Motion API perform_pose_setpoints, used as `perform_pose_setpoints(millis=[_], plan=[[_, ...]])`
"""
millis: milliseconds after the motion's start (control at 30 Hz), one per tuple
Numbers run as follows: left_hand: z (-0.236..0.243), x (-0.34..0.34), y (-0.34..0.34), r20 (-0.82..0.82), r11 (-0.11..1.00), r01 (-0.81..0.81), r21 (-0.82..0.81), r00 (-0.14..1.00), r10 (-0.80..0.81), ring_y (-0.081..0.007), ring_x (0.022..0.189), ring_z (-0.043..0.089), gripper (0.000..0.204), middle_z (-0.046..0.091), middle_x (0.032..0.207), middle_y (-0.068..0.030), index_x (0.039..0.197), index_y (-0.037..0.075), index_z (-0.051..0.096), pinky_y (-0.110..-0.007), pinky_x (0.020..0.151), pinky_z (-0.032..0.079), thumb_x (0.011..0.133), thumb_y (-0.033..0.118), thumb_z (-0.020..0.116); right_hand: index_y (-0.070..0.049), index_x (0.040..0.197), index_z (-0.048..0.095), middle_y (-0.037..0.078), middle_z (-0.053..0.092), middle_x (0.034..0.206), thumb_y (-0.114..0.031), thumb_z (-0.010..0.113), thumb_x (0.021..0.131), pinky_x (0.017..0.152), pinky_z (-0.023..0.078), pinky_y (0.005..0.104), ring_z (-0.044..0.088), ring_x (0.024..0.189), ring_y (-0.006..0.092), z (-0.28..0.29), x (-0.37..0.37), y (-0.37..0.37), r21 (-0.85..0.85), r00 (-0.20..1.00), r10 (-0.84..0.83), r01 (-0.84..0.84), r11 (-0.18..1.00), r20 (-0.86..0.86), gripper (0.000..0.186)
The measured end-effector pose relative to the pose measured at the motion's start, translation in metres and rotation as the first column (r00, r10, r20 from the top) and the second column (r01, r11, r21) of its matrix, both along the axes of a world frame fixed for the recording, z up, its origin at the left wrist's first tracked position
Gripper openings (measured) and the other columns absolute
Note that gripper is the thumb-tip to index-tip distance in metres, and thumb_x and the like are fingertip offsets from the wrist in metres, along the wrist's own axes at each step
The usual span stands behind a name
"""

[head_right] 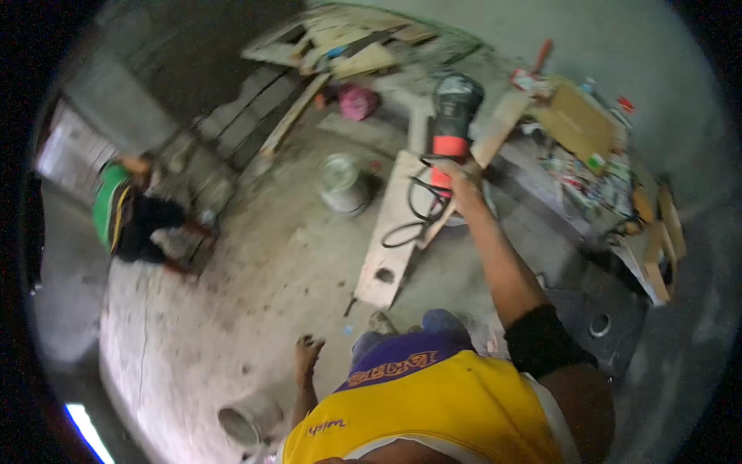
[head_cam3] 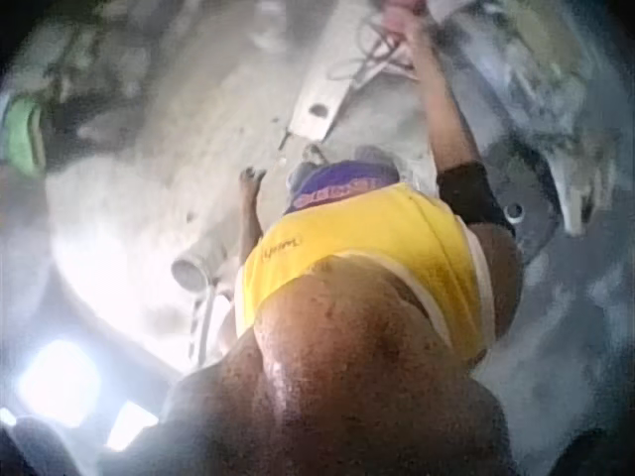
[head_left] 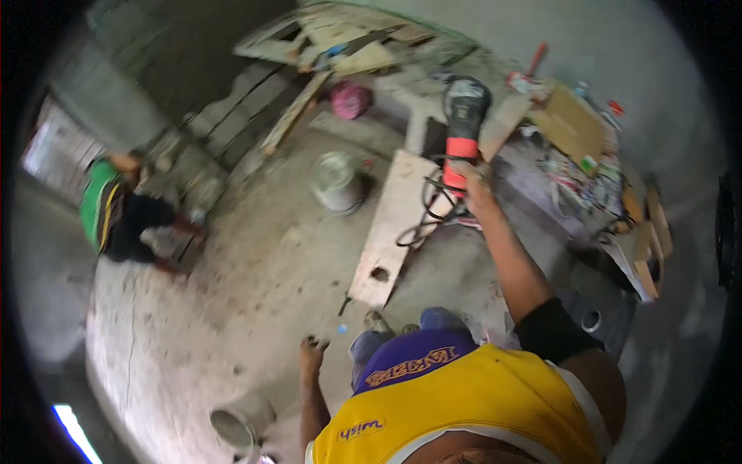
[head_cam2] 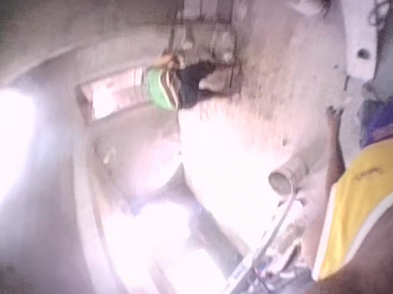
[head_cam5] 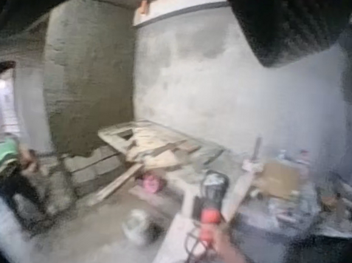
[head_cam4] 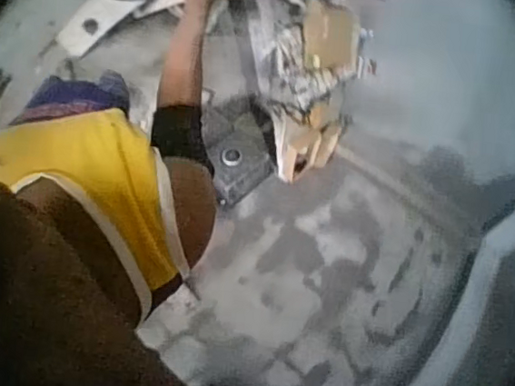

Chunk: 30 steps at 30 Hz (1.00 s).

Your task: The person sets down an angle grinder, chips concrete off wooden boards using a hammer, and fastens a wooden board against a pillar using the hammer.

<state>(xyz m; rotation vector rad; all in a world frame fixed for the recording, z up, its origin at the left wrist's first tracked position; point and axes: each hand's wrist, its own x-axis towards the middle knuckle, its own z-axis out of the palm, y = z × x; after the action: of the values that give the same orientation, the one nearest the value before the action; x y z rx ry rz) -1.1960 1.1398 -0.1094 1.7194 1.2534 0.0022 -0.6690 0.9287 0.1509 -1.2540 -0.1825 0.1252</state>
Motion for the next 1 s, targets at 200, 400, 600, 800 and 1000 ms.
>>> perform_pose_setpoints(millis=[200, 400, 600, 800, 1000], plan=[[-0.013, -0.012, 0.03, -0.135, 0.934, -0.295, -0.2, 0.953, 0.272, -0.0203, 0.066, 0.062, 0.06, 0.065, 0.096, -0.0155, 0.129, -0.004, 0.048, -0.031, 0.05, 0.05, 0.082, 0.02, 0.074, -0.001, 0.082, 0.063, 0.007, 0.061, 0.083, -0.02, 0.081, 0.068, 0.057, 0.047, 0.0341, 0.056, 0.066, 0.0158, 0.03, 0.133, 0.032, -0.18, 0.984, -0.155, 0.169, 0.969, 0.086, 0.03], [0.012, -0.029, -0.002, -0.109, 0.681, -0.709, -0.181, 0.703, 0.703, -0.0155, 0.061, 0.057, 0.05, 0.061, 0.088, -0.0114, 0.125, -0.003, 0.05, -0.028, 0.047, 0.045, 0.085, 0.018, 0.072, -0.003, 0.082, 0.069, 0.008, 0.067, 0.08, -0.026, 0.073, 0.077, 0.065, 0.053, 0.0347, 0.063, 0.068, 0.0181, -0.025, 0.321, 0.026, -0.237, 0.97, -0.227, 0.241, 0.941, 0.086, 0.024], [-0.058, -0.057, -0.153, -0.256, 0.399, -0.788, -0.468, 0.553, 0.793, -0.023, 0.068, 0.062, 0.051, 0.061, 0.099, -0.0105, 0.126, 0.008, 0.042, -0.039, 0.052, 0.05, 0.086, 0.023, 0.071, -0.003, 0.1, 0.068, 0.013, 0.071, 0.097, -0.017, 0.073, 0.077, 0.079, 0.054, 0.0331, 0.068, 0.089, 0.0178, -0.079, 0.49, 0.003, -0.215, 0.959, -0.273, 0.252, 0.944, -0.076, 0.028], [-0.068, 0.062, -0.255, -0.297, 0.405, -0.668, -0.624, 0.682, 0.668, -0.0235, 0.069, 0.063, 0.051, 0.062, 0.1, -0.0111, 0.126, 0.008, 0.043, -0.04, 0.053, 0.051, 0.086, 0.024, 0.071, 0.007, 0.118, 0.058, 0.026, 0.062, 0.121, -0.033, 0.076, 0.074, 0.095, 0.049, 0.0475, 0.061, 0.112, 0.0376, -0.063, 0.476, 0.057, -0.987, 0.867, -0.49, 0.14, 0.074, 0.086, 0.062], [-0.05, 0.052, -0.208, -0.324, 0.452, -0.687, -0.569, 0.692, 0.645, -0.024, 0.071, 0.064, 0.052, 0.062, 0.101, -0.0116, 0.126, 0.008, 0.043, -0.04, 0.055, 0.052, 0.086, 0.025, 0.071, 0.01, 0.121, 0.056, 0.027, 0.062, 0.121, -0.046, 0.076, 0.071, 0.094, 0.05, 0.0478, 0.062, 0.111, 0.0383, -0.079, 0.527, 0.032, -0.903, 0.974, 0.189, 0.192, -0.384, 0.126, 0.077]])
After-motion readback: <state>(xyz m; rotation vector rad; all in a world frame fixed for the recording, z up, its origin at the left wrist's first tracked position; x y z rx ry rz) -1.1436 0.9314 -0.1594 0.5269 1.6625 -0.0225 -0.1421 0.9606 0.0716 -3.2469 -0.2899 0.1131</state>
